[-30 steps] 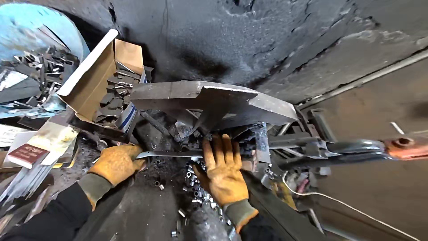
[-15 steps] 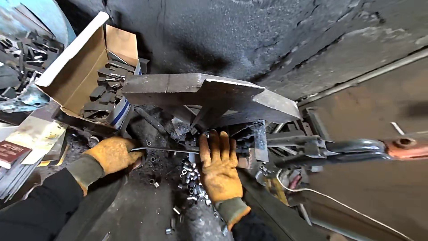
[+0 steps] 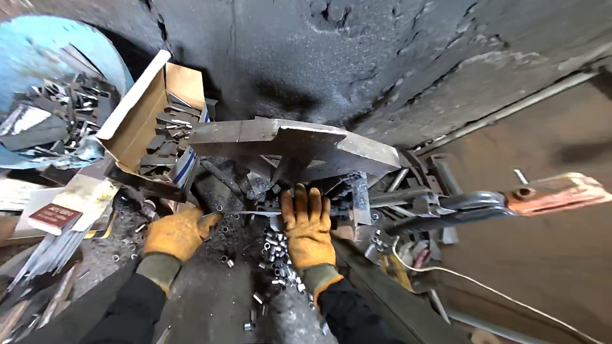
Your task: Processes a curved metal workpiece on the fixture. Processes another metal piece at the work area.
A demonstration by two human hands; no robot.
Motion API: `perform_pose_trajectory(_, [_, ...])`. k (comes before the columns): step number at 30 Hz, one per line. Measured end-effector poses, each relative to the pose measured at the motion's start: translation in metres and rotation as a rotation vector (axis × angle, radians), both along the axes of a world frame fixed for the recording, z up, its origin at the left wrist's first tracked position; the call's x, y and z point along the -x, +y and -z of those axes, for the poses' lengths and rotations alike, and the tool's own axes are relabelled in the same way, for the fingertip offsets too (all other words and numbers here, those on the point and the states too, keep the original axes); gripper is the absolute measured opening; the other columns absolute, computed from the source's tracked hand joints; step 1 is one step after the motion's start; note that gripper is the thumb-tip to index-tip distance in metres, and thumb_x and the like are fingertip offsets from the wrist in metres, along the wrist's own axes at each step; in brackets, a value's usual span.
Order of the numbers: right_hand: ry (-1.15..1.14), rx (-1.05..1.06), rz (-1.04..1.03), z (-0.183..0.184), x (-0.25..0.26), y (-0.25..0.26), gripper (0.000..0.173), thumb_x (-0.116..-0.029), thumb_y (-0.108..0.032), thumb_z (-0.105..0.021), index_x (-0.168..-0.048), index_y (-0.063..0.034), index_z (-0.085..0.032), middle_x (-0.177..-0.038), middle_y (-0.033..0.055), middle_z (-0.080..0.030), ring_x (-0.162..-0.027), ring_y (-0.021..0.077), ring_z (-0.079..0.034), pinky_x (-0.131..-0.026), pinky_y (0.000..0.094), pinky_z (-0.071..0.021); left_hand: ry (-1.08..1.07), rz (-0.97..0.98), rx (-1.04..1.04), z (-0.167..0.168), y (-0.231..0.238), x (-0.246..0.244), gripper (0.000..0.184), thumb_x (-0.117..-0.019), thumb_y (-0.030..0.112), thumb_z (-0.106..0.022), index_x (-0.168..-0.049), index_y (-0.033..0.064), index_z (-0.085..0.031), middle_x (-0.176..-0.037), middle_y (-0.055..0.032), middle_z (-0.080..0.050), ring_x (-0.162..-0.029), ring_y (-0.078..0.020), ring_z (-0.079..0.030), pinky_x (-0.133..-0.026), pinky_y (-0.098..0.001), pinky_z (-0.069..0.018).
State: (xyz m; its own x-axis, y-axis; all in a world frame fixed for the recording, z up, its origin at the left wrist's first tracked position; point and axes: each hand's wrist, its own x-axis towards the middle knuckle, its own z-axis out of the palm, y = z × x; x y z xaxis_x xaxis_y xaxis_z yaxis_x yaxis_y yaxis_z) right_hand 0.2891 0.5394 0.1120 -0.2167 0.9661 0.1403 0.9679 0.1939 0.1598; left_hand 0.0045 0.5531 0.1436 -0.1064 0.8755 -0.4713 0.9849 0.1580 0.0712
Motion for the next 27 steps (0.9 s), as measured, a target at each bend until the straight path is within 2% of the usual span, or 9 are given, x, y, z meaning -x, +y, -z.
perform_pose_trajectory(5, [0.003,0.011,0.021,0.0,0.0,0.005,0.088,-0.0896,-0.015,-0.069,-0.165,-0.0252,-0.025,-0.171,0.0142,-0.02,-0.156,0.0456,-0.015,-0.12,0.0716,-0.0171,-0.017,-0.234,-0.032,-0.006,-0.031,-0.03,0.071,-0.0988,0.075,-0.037,-0.126,0.0173,-0.069,-0.115,-0.0173,-0.074,-0.106,-0.041,-0.071,-0.088,-0.0681,-0.0539])
perform_pose_trajectory(9, [-0.048,0.037,0.043,-0.002,0.003,0.007,0.087,-0.0895,-0.016,-0.069,-0.164,-0.0245,-0.027,-0.171,0.0152,-0.021,-0.155,0.047,-0.017,-0.119,0.0728,-0.0186,-0.013,-0.248,-0.029,0.002,-0.037,-0.031,0.078,-0.096,0.081,-0.03,-0.125,0.0199,-0.069,-0.116,-0.0141,-0.074,-0.107,-0.0389,-0.071,-0.087,-0.0685,-0.0539])
perform_pose_trajectory(13, [0.146,0.019,-0.034,-0.021,0.004,-0.013,0.078,-0.0892,-0.045,-0.068,-0.158,-0.018,-0.042,-0.164,0.0181,-0.036,-0.153,0.0425,-0.027,-0.121,0.0675,-0.0231,-0.089,-0.057,-0.061,-0.013,-0.016,-0.006,0.069,-0.0965,0.078,-0.038,-0.119,0.0222,-0.072,-0.116,-0.0121,-0.074,-0.108,-0.0373,-0.071,-0.091,-0.0675,-0.0532])
perform_pose_trajectory(15, [0.336,-0.078,-0.132,-0.031,0.016,-0.051,0.055,-0.0927,-0.052,-0.063,-0.136,-0.0185,-0.067,-0.143,0.0107,-0.062,-0.136,0.0306,-0.055,-0.112,0.0553,-0.0459,-0.041,0.03,-0.102,-0.037,-0.006,-0.002,0.065,-0.0978,0.076,-0.038,-0.114,0.0233,-0.073,-0.111,-0.0106,-0.074,-0.104,-0.0362,-0.071,-0.086,-0.066,-0.0541])
perform_pose_trajectory(17, [0.623,0.124,-0.124,-0.04,0.034,-0.094,0.038,-0.099,-0.049,-0.058,-0.118,-0.0222,-0.076,-0.13,-0.0007,-0.071,-0.124,0.0167,-0.064,-0.104,0.0456,-0.0533,-0.121,0.005,-0.109,-0.061,-0.012,-0.006,0.064,-0.0993,0.074,-0.037,-0.111,0.023,-0.074,-0.105,-0.0074,-0.075,-0.099,-0.0306,-0.072,-0.085,-0.0606,-0.0557])
perform_pose_trajectory(20, [1.243,0.528,0.128,-0.071,0.062,-0.099,0.05,-0.1059,-0.047,-0.049,-0.138,-0.0104,-0.063,-0.129,0.0036,-0.07,-0.119,0.0126,-0.066,-0.105,0.04,-0.0548,-0.681,-0.198,0.079,-0.081,-0.049,-0.03,0.065,-0.1028,0.071,-0.035,-0.111,0.0187,-0.073,-0.088,-0.0039,-0.076,-0.072,-0.0194,-0.075,-0.067,-0.0452,-0.0657])
perform_pose_trajectory(22, [1.559,0.548,0.18,-0.094,0.074,-0.089,0.041,-0.1075,-0.035,-0.048,-0.136,-0.0081,-0.062,-0.116,0.0047,-0.073,-0.106,0.0127,-0.07,-0.097,0.038,-0.0589,-0.923,-0.07,0.108,-0.066,-0.091,-0.043,0.056,-0.1101,0.051,-0.033,-0.126,0.0109,-0.068,-0.098,-0.0115,-0.075,-0.086,-0.0223,-0.074,-0.081,-0.0462,-0.0628])
perform_pose_trajectory(24, [1.747,0.567,0.227,-0.118,0.077,-0.082,0.03,-0.107,-0.019,-0.046,-0.122,-0.0021,-0.066,-0.097,0.0083,-0.076,-0.087,0.0171,-0.074,-0.082,0.0383,-0.0632,-0.812,0.058,0.066,-0.073,-0.117,-0.055,0.053,-0.1113,0.037,-0.033,-0.123,-0.002,-0.068,-0.108,-0.0229,-0.072,-0.103,-0.0346,-0.071,-0.095,-0.0565,-0.0548])
perform_pose_trajectory(27, [1.433,0.63,0.301,-0.142,0.045,-0.073,0.031,-0.106,-0.027,-0.048,-0.125,-0.0131,-0.068,-0.097,0.0025,-0.077,-0.084,0.0145,-0.075,-0.08,0.0387,-0.0638,-0.393,0.276,-0.157,-0.123,-0.133,-0.072,0.047,-0.1048,0.046,-0.045,-0.109,0.0091,-0.073,-0.091,-0.0176,-0.075,-0.088,-0.0393,-0.073,-0.077,-0.0649,-0.056])
